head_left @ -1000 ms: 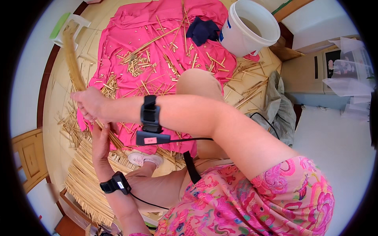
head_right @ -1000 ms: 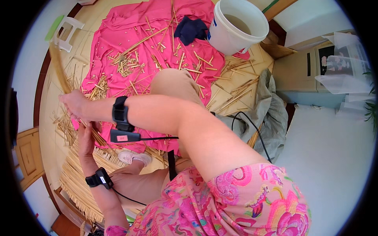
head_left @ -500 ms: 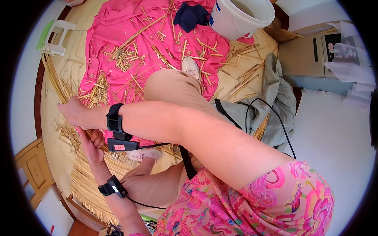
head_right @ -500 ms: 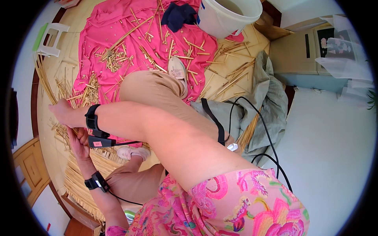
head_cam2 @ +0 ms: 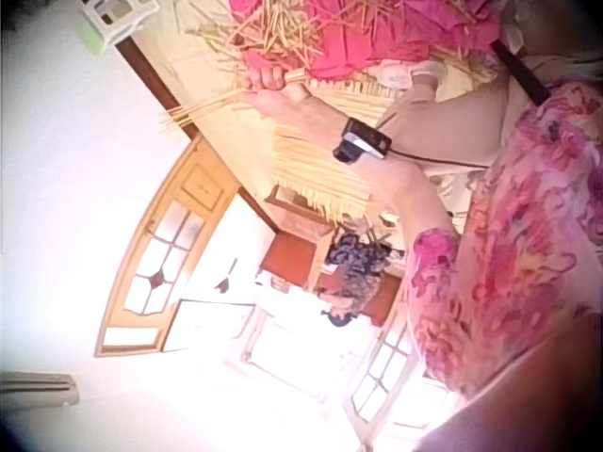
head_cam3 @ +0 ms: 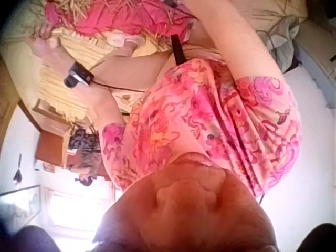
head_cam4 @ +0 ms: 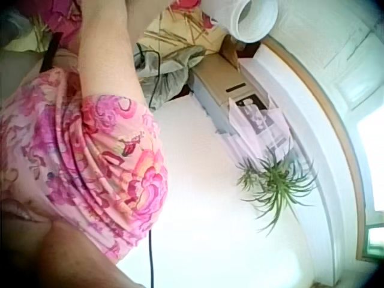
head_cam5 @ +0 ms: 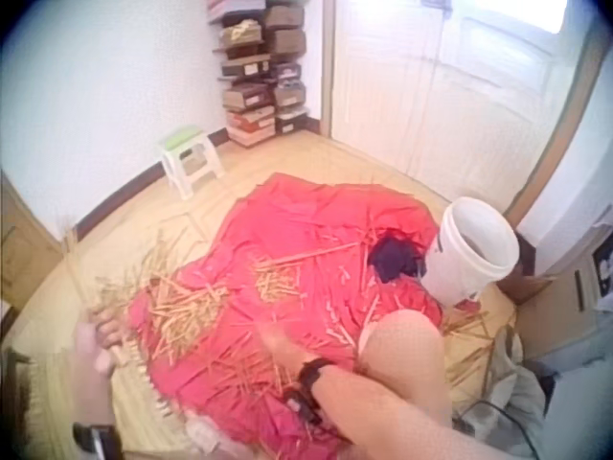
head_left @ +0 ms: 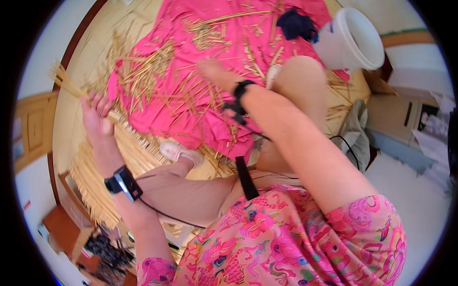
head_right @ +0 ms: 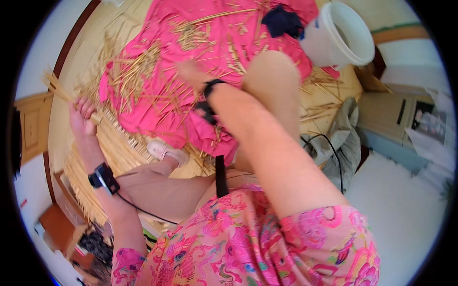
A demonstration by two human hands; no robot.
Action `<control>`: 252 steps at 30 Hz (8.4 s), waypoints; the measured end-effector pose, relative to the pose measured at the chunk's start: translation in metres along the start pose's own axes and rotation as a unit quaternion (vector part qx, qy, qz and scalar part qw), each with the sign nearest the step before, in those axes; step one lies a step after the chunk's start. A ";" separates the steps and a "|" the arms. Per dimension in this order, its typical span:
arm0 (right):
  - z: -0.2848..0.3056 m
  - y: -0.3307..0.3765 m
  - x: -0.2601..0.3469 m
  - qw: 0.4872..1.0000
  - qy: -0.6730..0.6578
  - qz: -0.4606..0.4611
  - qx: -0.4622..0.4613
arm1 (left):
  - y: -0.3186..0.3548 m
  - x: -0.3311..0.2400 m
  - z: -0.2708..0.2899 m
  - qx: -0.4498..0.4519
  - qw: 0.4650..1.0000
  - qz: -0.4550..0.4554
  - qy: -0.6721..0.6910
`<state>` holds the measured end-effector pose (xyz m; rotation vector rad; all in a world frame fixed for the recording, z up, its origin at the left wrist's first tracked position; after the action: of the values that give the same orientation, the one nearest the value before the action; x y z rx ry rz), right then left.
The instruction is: The person assembles a straw mat by hand, picking up individual long thin sticks and adding them to a bundle while sitting on the floor.
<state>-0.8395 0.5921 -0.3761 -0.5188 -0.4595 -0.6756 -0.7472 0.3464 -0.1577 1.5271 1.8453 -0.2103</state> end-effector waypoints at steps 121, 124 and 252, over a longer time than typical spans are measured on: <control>0.175 -0.036 0.280 0.939 0.011 0.332 -0.092 | 0.066 0.106 -0.006 -0.013 0.976 0.209 -0.055; 0.163 -0.026 0.288 0.942 0.004 0.329 -0.073 | 0.057 0.098 0.000 -0.036 0.983 0.157 -0.092; -0.210 0.165 0.052 0.721 -0.324 -0.566 0.236 | 0.082 -0.082 0.065 -0.108 0.966 -0.188 0.139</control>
<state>-0.6421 0.5549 -0.5598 0.1207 -1.6474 -1.4936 -0.6420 0.2697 -0.1292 1.0916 2.2904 0.0347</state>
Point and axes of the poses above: each hand's wrist, its own y-axis away from the middle knuckle, its own z-axis out of the back of the hand, x = y × z, the point moved 10 cm from there along -y, towards the middle knuckle, and after that the axes turned 8 degrees about y, right-handed, at the moved point
